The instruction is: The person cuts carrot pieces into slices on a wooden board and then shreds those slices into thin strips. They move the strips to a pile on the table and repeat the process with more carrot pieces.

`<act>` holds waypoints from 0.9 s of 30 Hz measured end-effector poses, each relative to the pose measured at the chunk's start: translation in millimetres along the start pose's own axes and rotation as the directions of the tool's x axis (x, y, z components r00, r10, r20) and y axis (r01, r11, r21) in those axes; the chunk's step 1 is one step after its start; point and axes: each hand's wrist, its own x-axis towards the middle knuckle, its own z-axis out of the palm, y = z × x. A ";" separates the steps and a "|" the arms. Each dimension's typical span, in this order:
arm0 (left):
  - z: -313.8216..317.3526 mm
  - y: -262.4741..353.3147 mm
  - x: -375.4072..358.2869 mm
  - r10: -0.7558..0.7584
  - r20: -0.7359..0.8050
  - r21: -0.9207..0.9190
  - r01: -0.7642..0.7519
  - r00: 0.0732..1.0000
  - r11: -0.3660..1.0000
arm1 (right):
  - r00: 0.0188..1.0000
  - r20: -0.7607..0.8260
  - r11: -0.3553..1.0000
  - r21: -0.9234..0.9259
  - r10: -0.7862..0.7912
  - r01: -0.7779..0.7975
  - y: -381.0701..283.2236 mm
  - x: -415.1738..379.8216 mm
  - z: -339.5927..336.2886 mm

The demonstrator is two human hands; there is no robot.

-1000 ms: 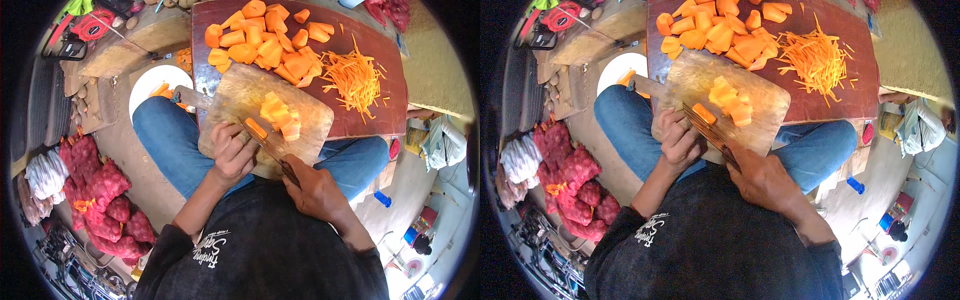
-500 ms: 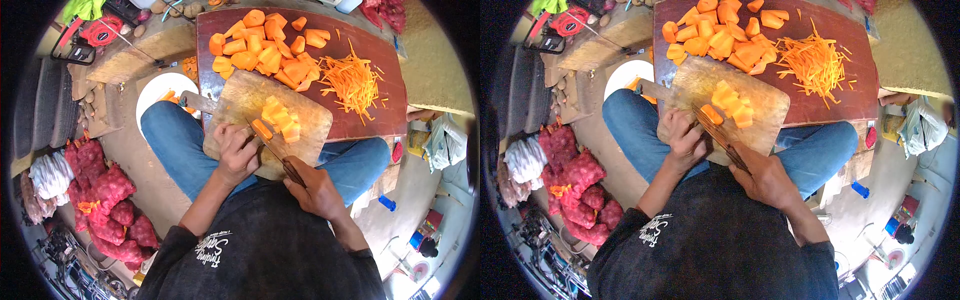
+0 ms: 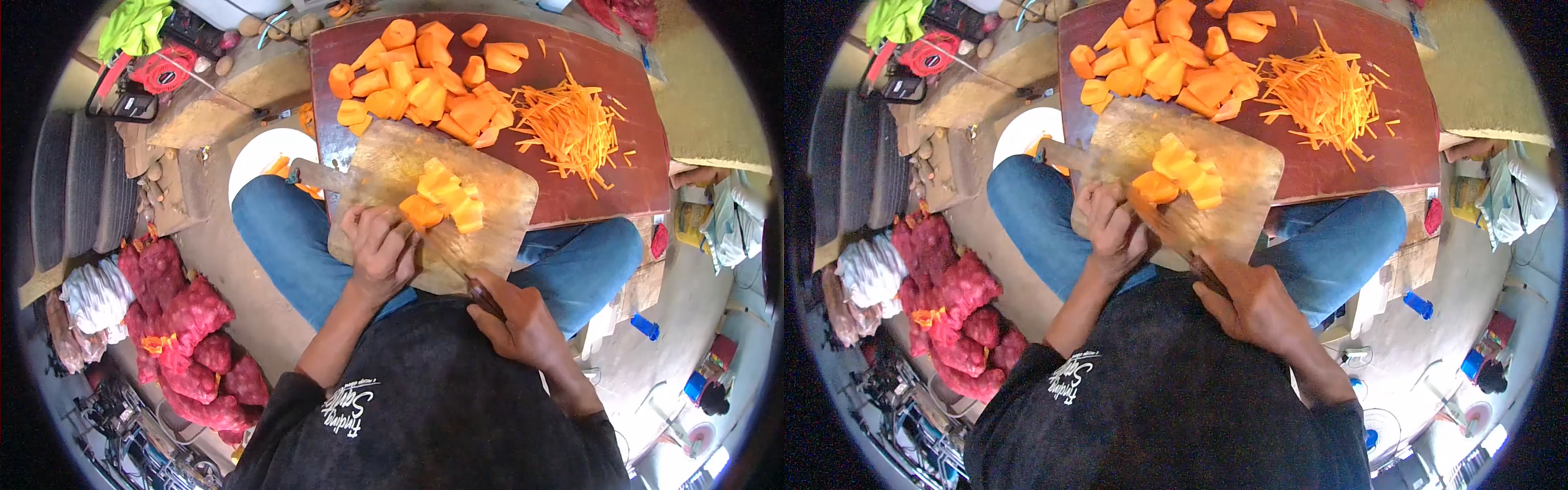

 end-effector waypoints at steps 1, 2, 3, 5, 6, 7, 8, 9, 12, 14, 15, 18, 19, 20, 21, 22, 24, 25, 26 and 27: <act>2.7 -0.4 0.9 -0.014 -0.028 -0.010 0.014 1.000 1.000 | 1.000 -0.018 1.000 -0.006 0.018 -0.018 2.0 0.4 -0.9; 4.0 -0.5 0.8 -0.033 -0.054 -0.015 0.032 0.998 0.999 | 0.999 -0.033 0.999 0.003 0.041 -0.041 2.4 0.3 -4.2; 3.4 -0.5 0.5 -0.068 -0.062 -0.004 0.068 0.996 0.998 | 0.997 -0.046 0.998 0.019 0.066 -0.065 2.0 -0.8 -7.5; -0.7 -0.5 0.0 -0.201 -0.061 -0.029 0.199 0.978 0.979 | 0.995 -0.085 0.998 0.030 0.051 -0.048 7.5 -1.0 -9.0; -1.2 -1.5 1.3 -0.262 -0.062 -0.047 0.260 0.963 0.965 | 0.993 -0.115 1.000 0.021 0.011 -0.009 15.6 -0.1 -6.9; 0.5 -4.8 1.3 -0.316 -0.088 -0.056 0.312 0.945 0.948 | 0.989 -0.144 1.000 0.006 -0.028 0.029 22.5 0.7 -5.8; 1.0 -6.3 3.3 -0.359 -0.092 -0.064 0.355 0.929 0.933 | 0.992 -0.122 1.000 0.005 -0.011 0.012 26.4 2.1 -5.2; 0.8 -7.3 5.0 -0.404 -0.096 -0.070 0.399 0.910 0.914 | 0.995 -0.098 1.000 0.004 0.006 -0.005 29.0 3.9 -3.8; -3.2 -13.4 4.7 -0.427 -0.065 -0.052 0.424 0.902 0.904 | 0.999 -0.032 0.999 0.030 0.025 -0.024 34.1 9.5 3.9; -5.9 -14.5 2.5 -0.403 -0.044 -0.050 0.401 0.914 0.915 | 0.999 0.002 0.998 0.055 0.032 -0.032 32.7 14.0 6.4; -8.3 -13.2 2.5 -0.374 -0.027 -0.026 0.373 0.927 0.927 | 0.999 0.013 0.997 0.067 0.040 -0.041 30.1 15.7 6.2; -13.4 -7.0 7.9 -0.297 0.022 0.000 0.297 0.955 0.955 | 0.999 0.014 0.998 0.053 0.040 -0.041 27.0 19.2 9.1; -13.9 -5.2 10.3 -0.282 0.030 -0.015 0.283 0.959 0.959 | 0.999 0.009 0.999 0.040 0.036 -0.036 26.8 19.8 9.7; -13.8 -4.3 11.6 -0.267 0.038 -0.030 0.268 0.963 0.963 | 0.999 0.004 0.999 0.034 0.038 -0.038 27.1 20.1 9.6; -13.0 -6.2 11.0 -0.273 0.056 -0.030 0.275 0.960 0.961 | 0.999 0.000 0.999 0.028 0.039 -0.039 27.2 20.2 9.7; -11.5 -10.1 9.9 -0.279 0.073 -0.029 0.282 0.958 0.959 | 0.999 -0.003 0.999 0.022 0.039 -0.039 27.4 20.7 9.5; -11.4 -12.6 11.7 -0.326 0.101 -0.063 0.333 0.940 0.941 | 1.000 -0.008 1.000 0.010 0.017 -0.017 27.2 22.9 7.1; -12.7 -11.9 14.4 -0.366 0.115 -0.096 0.377 0.924 0.921 | 1.000 -0.011 1.000 0.005 0.007 -0.007 27.2 23.7 5.9; -13.8 -11.6 15.9 -0.404 0.132 -0.129 0.420 0.905 0.898 | 1.000 0.001 0.999 0.030 0.025 -0.025 27.0 24.3 5.1; -14.2 -12.4 15.3 -0.417 0.133 -0.164 0.435 0.899 0.886 | 0.999 0.013 0.998 0.054 0.042 -0.043 26.8 24.8 4.3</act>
